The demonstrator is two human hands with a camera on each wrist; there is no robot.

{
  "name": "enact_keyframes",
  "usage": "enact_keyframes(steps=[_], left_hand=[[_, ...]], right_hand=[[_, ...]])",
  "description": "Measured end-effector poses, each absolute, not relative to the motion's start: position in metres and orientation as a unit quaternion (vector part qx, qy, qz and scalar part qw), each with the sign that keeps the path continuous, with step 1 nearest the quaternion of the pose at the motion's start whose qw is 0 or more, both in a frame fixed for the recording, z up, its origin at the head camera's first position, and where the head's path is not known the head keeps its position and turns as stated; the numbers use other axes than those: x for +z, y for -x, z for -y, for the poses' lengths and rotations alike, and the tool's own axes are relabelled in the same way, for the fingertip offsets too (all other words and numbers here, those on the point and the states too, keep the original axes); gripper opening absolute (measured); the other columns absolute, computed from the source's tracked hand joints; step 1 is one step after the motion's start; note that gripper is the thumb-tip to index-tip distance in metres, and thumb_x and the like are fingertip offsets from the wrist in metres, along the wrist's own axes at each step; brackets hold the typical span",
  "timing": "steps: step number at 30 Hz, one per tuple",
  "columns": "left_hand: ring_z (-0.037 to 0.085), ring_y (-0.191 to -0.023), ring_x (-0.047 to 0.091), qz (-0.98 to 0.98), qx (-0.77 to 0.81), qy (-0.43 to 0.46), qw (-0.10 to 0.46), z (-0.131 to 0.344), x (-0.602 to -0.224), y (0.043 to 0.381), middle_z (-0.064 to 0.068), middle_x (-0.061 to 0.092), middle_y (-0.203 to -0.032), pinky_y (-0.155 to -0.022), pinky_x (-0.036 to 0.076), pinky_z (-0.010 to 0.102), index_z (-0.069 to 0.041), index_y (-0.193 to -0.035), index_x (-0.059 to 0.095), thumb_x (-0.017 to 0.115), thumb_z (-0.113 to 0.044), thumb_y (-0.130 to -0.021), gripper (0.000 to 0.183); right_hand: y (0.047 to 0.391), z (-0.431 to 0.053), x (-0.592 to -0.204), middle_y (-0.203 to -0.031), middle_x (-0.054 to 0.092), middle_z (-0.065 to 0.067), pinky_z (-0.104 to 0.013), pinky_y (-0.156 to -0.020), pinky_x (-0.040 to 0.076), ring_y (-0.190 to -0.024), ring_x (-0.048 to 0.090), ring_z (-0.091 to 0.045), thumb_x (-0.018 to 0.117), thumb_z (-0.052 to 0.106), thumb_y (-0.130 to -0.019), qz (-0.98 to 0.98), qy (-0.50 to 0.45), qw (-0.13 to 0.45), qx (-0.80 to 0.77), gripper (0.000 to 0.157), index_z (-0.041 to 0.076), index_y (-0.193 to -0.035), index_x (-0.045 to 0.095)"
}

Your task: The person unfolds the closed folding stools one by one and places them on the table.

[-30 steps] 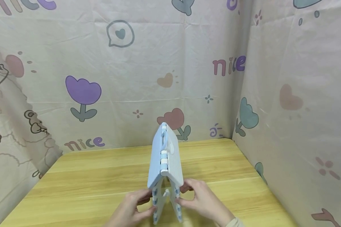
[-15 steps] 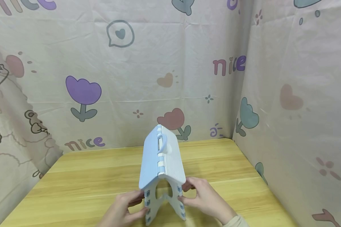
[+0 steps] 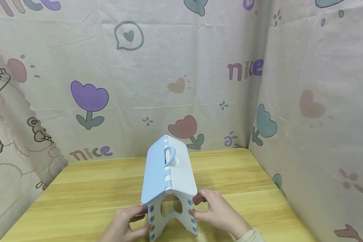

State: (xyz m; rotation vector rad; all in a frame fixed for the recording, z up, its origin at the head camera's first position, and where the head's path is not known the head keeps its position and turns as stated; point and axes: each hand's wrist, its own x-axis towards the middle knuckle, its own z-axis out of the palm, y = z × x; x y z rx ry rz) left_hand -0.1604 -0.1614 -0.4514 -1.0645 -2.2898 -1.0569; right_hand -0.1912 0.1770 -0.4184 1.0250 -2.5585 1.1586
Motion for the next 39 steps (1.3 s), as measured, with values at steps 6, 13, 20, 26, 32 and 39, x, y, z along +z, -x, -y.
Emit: enact_keyframes(steps=[6,13,20,26,32,39], left_hand=[[0.017,-0.099,0.08,0.817,-0.383,0.379,0.204,0.162,-0.453,0.162,0.005,0.082,-0.109,-0.074,0.068,0.027,-0.009,-0.116,0.074,0.086,-0.006,-0.085,0.033],[0.02,-0.11,0.078,0.842,-0.339,0.366,0.203,0.173,-0.441,0.161,0.001,0.079,-0.124,-0.084,0.069,0.038,-0.014,-0.131,0.071,0.086,-0.01,-0.088,0.046],[0.024,-0.113,0.077,0.856,-0.293,0.318,0.283,0.188,-0.401,0.167,0.005,0.078,-0.13,-0.092,0.067,0.038,-0.007,-0.134,0.071,0.081,-0.005,-0.089,0.046],[0.034,-0.136,0.066,0.864,-0.298,0.293,0.282,0.185,-0.361,0.181,0.01,0.066,-0.151,-0.109,0.057,0.057,-0.009,-0.15,0.062,0.073,-0.019,-0.102,0.05],[0.035,-0.157,0.042,0.881,-0.298,0.298,0.213,0.164,-0.345,0.195,0.012,0.037,-0.172,-0.126,0.038,0.058,-0.004,-0.164,0.04,0.066,-0.039,-0.106,0.073],[0.036,-0.156,0.044,0.877,-0.308,0.322,0.177,0.146,-0.346,0.206,0.016,0.038,-0.171,-0.124,0.042,0.058,-0.002,-0.164,0.039,0.071,-0.053,-0.1,0.088]], right_hand=[[0.19,-0.175,-0.415,-0.104,0.079,0.009,-0.027,-0.081,0.062,-0.094,0.071,0.001,0.084,0.028,-0.092,0.854,-0.344,0.065,0.386,0.036,0.014,-0.123,0.071],[0.191,-0.178,-0.409,-0.109,0.077,0.014,-0.031,-0.088,0.063,-0.099,0.072,-0.004,0.083,0.036,-0.093,0.866,-0.329,0.038,0.375,0.038,0.023,-0.125,0.069],[0.198,-0.192,-0.387,-0.115,0.075,0.015,-0.038,-0.097,0.062,-0.108,0.071,-0.011,0.077,0.036,-0.099,0.876,-0.319,0.055,0.357,0.027,0.026,-0.123,0.07],[0.208,-0.19,-0.362,-0.141,0.072,-0.003,-0.051,-0.104,0.061,-0.125,0.07,-0.026,0.069,0.03,-0.105,0.878,-0.294,0.142,0.351,0.04,0.017,-0.143,0.065],[0.214,-0.169,-0.347,-0.174,0.038,-0.007,-0.075,-0.12,0.039,-0.156,0.042,-0.042,0.065,0.043,-0.105,0.879,-0.314,0.142,0.328,0.072,0.019,-0.168,0.037],[0.222,-0.151,-0.344,-0.177,0.024,-0.011,-0.06,-0.129,0.032,-0.162,0.031,-0.036,0.062,0.049,-0.106,0.879,-0.343,0.084,0.319,0.082,0.009,-0.169,0.029]])
